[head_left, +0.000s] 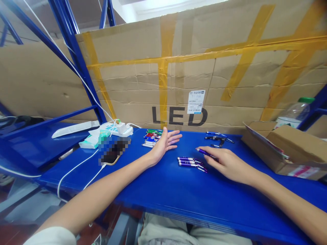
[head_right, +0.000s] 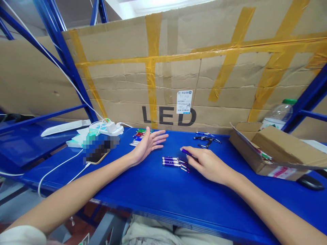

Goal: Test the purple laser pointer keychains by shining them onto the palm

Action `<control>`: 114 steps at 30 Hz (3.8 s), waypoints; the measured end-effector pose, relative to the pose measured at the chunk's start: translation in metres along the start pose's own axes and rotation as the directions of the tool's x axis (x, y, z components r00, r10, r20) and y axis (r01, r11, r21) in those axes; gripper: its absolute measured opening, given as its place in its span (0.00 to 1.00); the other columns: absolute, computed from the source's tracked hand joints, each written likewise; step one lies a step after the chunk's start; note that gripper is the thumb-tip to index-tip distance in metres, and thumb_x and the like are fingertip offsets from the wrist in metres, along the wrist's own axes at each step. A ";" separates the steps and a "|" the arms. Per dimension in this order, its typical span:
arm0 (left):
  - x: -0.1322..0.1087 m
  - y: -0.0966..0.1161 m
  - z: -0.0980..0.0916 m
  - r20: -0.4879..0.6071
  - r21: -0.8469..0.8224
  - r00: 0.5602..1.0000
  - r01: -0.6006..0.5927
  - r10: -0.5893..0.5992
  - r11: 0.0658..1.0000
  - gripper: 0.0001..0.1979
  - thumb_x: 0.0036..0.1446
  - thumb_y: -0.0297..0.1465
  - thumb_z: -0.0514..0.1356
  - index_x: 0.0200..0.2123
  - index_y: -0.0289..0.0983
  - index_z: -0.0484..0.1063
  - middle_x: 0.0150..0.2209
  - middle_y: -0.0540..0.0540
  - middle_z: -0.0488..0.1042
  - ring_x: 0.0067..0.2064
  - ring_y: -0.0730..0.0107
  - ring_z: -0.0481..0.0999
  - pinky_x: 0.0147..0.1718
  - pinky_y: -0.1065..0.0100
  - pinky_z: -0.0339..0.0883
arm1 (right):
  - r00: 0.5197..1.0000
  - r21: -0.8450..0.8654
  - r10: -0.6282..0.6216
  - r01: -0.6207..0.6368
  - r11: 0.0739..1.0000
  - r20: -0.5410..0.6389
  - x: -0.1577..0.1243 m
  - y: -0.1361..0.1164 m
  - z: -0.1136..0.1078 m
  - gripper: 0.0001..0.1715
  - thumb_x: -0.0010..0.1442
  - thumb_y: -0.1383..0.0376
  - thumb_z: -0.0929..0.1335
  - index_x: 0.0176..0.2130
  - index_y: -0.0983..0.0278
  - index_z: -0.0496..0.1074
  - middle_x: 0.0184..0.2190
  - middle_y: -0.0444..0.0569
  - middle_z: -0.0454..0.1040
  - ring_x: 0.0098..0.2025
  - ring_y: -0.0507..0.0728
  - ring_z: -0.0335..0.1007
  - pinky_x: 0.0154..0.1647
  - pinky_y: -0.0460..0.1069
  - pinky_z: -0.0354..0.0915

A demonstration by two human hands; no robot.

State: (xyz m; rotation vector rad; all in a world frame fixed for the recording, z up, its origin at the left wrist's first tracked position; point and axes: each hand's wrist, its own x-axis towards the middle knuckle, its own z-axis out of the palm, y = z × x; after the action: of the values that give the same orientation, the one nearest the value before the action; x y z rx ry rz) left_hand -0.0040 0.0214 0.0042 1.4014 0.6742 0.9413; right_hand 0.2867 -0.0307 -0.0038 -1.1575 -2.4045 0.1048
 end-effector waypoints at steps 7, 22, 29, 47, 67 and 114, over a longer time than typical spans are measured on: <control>-0.001 -0.001 0.000 0.002 -0.002 1.000 -0.004 0.004 1.000 0.45 0.71 0.64 0.35 0.71 0.41 0.67 0.73 0.36 0.67 0.75 0.47 0.64 0.71 0.46 0.58 | 1.000 0.030 0.020 -0.019 0.999 -0.014 0.000 -0.001 -0.001 0.28 0.77 0.54 0.59 0.66 0.61 0.74 0.62 0.55 0.80 0.60 0.67 0.81 0.64 0.62 0.75; -0.003 0.004 0.003 -0.005 -0.011 1.000 -0.001 0.001 1.000 0.44 0.71 0.64 0.38 0.70 0.39 0.67 0.73 0.34 0.67 0.75 0.45 0.63 0.70 0.45 0.58 | 0.998 0.051 0.050 -0.051 0.997 0.024 0.001 -0.003 0.000 0.28 0.77 0.54 0.59 0.66 0.60 0.73 0.62 0.56 0.80 0.59 0.67 0.81 0.60 0.62 0.76; -0.002 0.001 0.001 0.002 -0.030 1.000 -0.008 0.008 1.000 0.45 0.70 0.65 0.40 0.70 0.40 0.68 0.72 0.33 0.67 0.74 0.44 0.64 0.70 0.44 0.59 | 0.995 0.060 0.016 -0.022 0.998 0.099 0.001 -0.008 -0.002 0.27 0.77 0.55 0.58 0.64 0.60 0.74 0.58 0.55 0.82 0.55 0.66 0.83 0.56 0.60 0.77; -0.004 0.002 0.005 -0.050 0.214 0.992 -0.103 0.116 0.971 0.38 0.72 0.61 0.45 0.65 0.39 0.71 0.66 0.33 0.74 0.66 0.45 0.74 0.60 0.48 0.69 | 0.995 0.097 0.030 -0.039 0.995 0.091 0.001 -0.011 -0.002 0.29 0.79 0.51 0.58 0.69 0.58 0.69 0.62 0.54 0.80 0.57 0.65 0.81 0.58 0.60 0.75; -0.037 0.034 0.011 0.555 0.721 0.827 -0.530 0.086 0.447 0.18 0.74 0.46 0.60 0.48 0.38 0.82 0.43 0.41 0.81 0.45 0.58 0.80 0.47 0.63 0.69 | 0.990 0.435 0.018 -0.079 0.897 0.143 -0.001 -0.047 0.009 0.24 0.72 0.47 0.70 0.55 0.56 0.62 0.40 0.44 0.78 0.38 0.57 0.73 0.41 0.50 0.68; -0.057 0.047 -0.049 0.106 0.895 0.991 -0.129 -0.077 -0.427 0.12 0.71 0.28 0.60 0.55 0.33 0.78 0.50 0.33 0.80 0.52 0.44 0.80 0.46 0.56 0.70 | 0.998 0.345 0.066 -0.070 0.936 0.022 0.001 -0.035 0.014 0.13 0.77 0.52 0.63 0.46 0.58 0.66 0.39 0.46 0.75 0.36 0.56 0.68 0.39 0.51 0.66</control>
State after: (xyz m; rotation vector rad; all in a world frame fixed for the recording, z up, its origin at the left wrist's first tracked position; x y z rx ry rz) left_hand -0.0811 -0.0061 0.0381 3.1115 1.5952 -0.1846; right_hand 0.2546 -0.0503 -0.0064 -1.0731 -2.2357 0.5354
